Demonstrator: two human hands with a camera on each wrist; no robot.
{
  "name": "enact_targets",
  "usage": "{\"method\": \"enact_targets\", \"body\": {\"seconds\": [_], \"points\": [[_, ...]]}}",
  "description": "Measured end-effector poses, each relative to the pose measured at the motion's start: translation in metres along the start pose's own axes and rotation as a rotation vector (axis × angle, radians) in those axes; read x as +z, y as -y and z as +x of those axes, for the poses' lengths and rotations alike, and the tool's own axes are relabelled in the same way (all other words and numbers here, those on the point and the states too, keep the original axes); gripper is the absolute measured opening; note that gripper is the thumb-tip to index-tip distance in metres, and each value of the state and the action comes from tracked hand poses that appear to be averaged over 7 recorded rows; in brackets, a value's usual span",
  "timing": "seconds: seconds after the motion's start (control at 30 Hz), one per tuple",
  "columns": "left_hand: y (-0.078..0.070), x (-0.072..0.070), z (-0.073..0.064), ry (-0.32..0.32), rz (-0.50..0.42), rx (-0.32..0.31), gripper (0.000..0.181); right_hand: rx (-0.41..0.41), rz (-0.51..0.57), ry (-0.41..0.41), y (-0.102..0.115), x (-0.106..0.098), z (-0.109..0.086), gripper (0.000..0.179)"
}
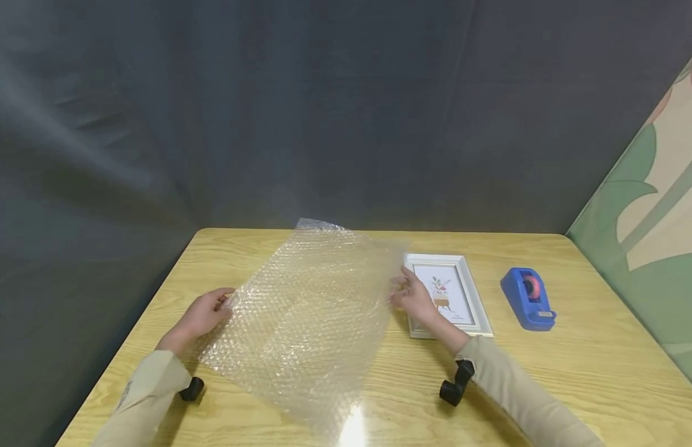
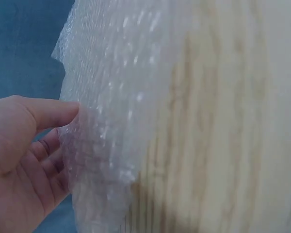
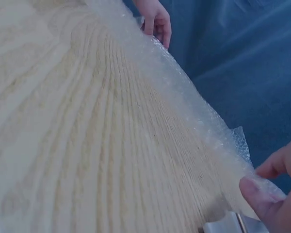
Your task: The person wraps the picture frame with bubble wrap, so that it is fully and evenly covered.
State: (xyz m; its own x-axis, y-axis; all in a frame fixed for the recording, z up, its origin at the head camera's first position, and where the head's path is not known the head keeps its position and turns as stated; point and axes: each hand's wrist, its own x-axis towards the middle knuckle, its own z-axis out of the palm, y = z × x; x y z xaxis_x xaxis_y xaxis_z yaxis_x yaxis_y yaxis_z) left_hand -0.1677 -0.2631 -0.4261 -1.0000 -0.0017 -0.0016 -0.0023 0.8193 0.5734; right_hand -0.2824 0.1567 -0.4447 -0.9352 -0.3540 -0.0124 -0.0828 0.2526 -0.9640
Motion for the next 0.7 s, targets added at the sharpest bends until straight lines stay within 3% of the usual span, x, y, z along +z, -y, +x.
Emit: {"method": "enact_targets", "body": {"seconds": [0.23,0.43,0.7], "points": [[-0.002,-0.007,-0.017,0.01,0.091,-0.058,0.049,0.067,0.063,-0.003,0.0,0.001,0.004,0.084],[-0.003,-0.008,-0.029,0.008,0.05,-0.061,0.045,0.043,0.025,0.028,-0.002,0.0,0.009,0.081],[-0.006,-0.005,-0.027,-0.048,0.014,-0.1,0.039,0.018,0.114,0.017,-0.007,0.0,0.01,0.084]]}}
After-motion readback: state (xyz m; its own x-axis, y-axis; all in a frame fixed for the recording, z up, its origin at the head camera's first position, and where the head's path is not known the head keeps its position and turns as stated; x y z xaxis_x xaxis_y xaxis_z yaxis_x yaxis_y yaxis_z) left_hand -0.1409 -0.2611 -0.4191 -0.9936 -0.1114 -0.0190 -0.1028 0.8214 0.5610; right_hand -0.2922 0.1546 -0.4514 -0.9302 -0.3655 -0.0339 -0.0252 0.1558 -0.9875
